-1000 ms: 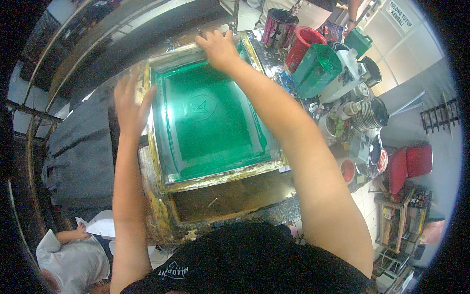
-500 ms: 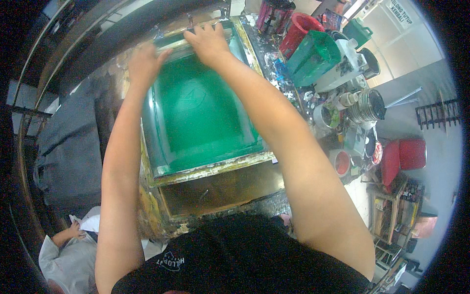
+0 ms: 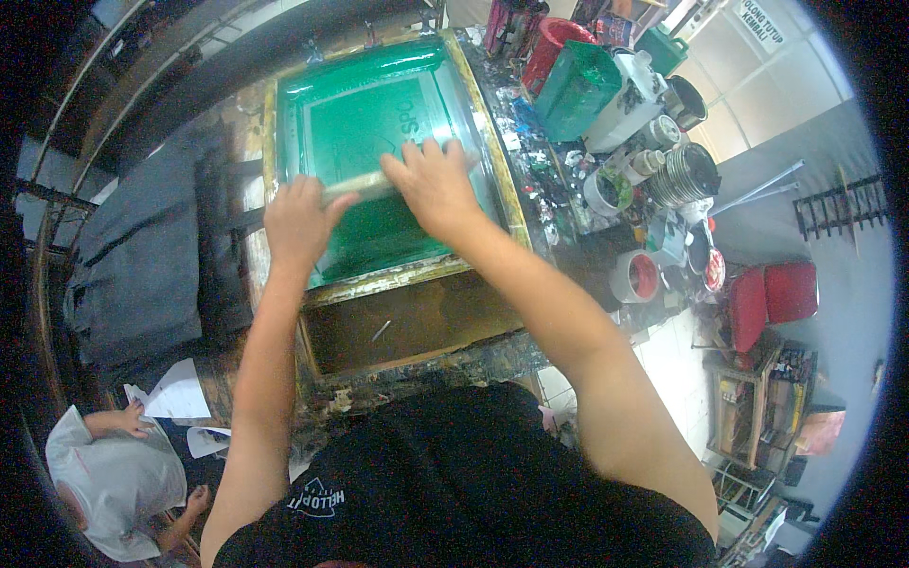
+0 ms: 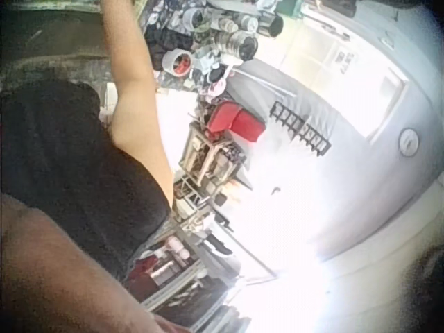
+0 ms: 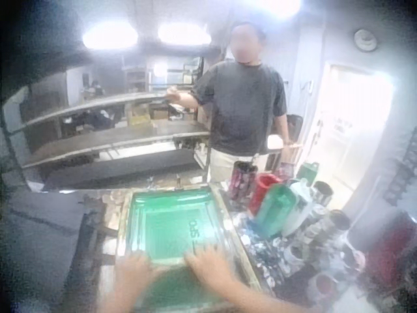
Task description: The person performs screen printing on black tote bags by placing a bag on the printing board, lowering the screen, applying green ink across the screen using a squeegee, and then lifting the screen while another person takes the printed bag.
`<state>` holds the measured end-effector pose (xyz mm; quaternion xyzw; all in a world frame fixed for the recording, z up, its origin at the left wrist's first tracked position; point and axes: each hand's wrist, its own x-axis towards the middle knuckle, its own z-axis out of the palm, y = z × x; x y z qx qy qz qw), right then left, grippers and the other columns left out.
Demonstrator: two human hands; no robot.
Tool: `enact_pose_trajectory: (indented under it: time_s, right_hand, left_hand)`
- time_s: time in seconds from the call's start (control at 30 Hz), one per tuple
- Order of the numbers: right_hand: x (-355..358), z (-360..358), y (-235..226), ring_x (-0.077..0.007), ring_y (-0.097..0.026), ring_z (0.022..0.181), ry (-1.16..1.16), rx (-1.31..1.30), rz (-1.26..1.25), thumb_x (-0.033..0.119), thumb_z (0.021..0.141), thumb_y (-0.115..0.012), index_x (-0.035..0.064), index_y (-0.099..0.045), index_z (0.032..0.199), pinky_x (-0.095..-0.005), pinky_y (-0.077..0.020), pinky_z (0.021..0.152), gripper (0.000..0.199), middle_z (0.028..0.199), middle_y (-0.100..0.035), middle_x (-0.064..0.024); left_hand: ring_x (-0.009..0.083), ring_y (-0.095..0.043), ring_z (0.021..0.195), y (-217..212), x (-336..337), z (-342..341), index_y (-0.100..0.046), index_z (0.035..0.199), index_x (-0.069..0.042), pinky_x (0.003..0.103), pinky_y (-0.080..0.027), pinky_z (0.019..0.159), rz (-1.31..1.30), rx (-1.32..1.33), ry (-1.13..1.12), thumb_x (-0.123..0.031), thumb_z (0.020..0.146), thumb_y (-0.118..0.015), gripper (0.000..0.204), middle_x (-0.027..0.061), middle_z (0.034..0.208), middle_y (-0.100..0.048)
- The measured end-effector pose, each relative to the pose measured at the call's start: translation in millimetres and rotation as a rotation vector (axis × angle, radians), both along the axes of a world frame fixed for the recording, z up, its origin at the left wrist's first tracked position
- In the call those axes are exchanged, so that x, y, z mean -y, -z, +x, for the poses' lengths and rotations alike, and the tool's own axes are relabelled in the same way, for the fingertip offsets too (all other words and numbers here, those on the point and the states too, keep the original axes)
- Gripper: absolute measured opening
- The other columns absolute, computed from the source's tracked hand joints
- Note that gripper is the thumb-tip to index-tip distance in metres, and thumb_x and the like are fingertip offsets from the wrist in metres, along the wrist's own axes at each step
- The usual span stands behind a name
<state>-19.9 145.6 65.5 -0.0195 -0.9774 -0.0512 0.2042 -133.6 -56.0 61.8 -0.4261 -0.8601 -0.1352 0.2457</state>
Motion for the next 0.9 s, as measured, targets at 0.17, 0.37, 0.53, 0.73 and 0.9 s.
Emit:
enact_pose_trajectory:
  time_s: [0.17, 0.37, 0.53, 0.73, 0.9]
  right_hand:
    - [31.4, 64.8, -4.6, -0.0248, -0.057, 0.094, 0.010, 0.035, -0.007, 0.011, 0.078, -0.072, 0.0171, -0.060, 0.110, -0.0438, -0.0365, 0.082, 0.034, 0.095, -0.059, -0.0041]
    - [38.3, 68.6, -14.3, -0.0246, -0.056, 0.095, 0.001, 0.062, -0.020, 0.013, 0.078, -0.073, 0.0160, -0.061, 0.109, -0.0434, -0.0362, 0.082, 0.033, 0.096, -0.058, -0.0045]
    - [49.5, 89.5, -17.7, -0.0263, -0.055, 0.100, 0.033, 0.095, -0.086, 0.031, 0.079, -0.080, 0.0148, -0.061, 0.112, -0.0448, -0.0367, 0.089, 0.041, 0.102, -0.058, -0.0060]
    - [60.9, 99.7, -17.0, -0.0301, -0.052, 0.107, 0.035, 0.131, -0.166, 0.057, 0.089, -0.068, 0.0079, -0.062, 0.121, -0.0521, -0.0338, 0.099, 0.059, 0.106, -0.057, -0.0121]
    - [58.7, 94.8, -31.1, -0.0300, -0.051, 0.106, 0.016, 0.114, -0.210, 0.060, 0.089, -0.067, 0.0059, -0.063, 0.119, -0.0529, -0.0329, 0.099, 0.062, 0.107, -0.057, -0.0125]
  left_hand:
    - [0.0273, -0.056, 0.071, -5.2, 30.4, 63.6, -0.056, 0.076, -0.007, 0.040, -0.049, 0.062, 0.005, 0.023, 0.039, -0.060, 0.081, -0.074, 0.056, 0.0078, 0.078, -0.055]
    - [0.0298, -0.058, 0.081, -4.8, 41.4, 65.4, -0.062, 0.088, -0.005, 0.042, -0.049, 0.071, 0.043, 0.143, 0.055, -0.056, 0.081, -0.077, 0.054, 0.0101, 0.089, -0.059]
    - [0.0364, -0.054, 0.105, -3.6, 75.8, 83.3, -0.066, 0.123, -0.003, 0.050, -0.044, 0.095, 0.260, 0.107, 0.204, -0.061, 0.071, -0.085, 0.080, 0.0156, 0.116, -0.057]
    - [0.0359, -0.045, 0.119, 43.5, 135.2, 84.1, -0.065, 0.130, -0.006, 0.049, -0.037, 0.103, 0.076, 0.433, -0.416, -0.063, 0.053, -0.093, 0.100, 0.0139, 0.123, -0.051]
    - [0.0350, -0.048, 0.116, 48.9, 140.8, 86.0, -0.073, 0.115, -0.005, 0.048, -0.032, 0.102, 0.155, 0.313, -0.384, -0.053, 0.050, -0.097, 0.084, 0.0104, 0.118, -0.056]
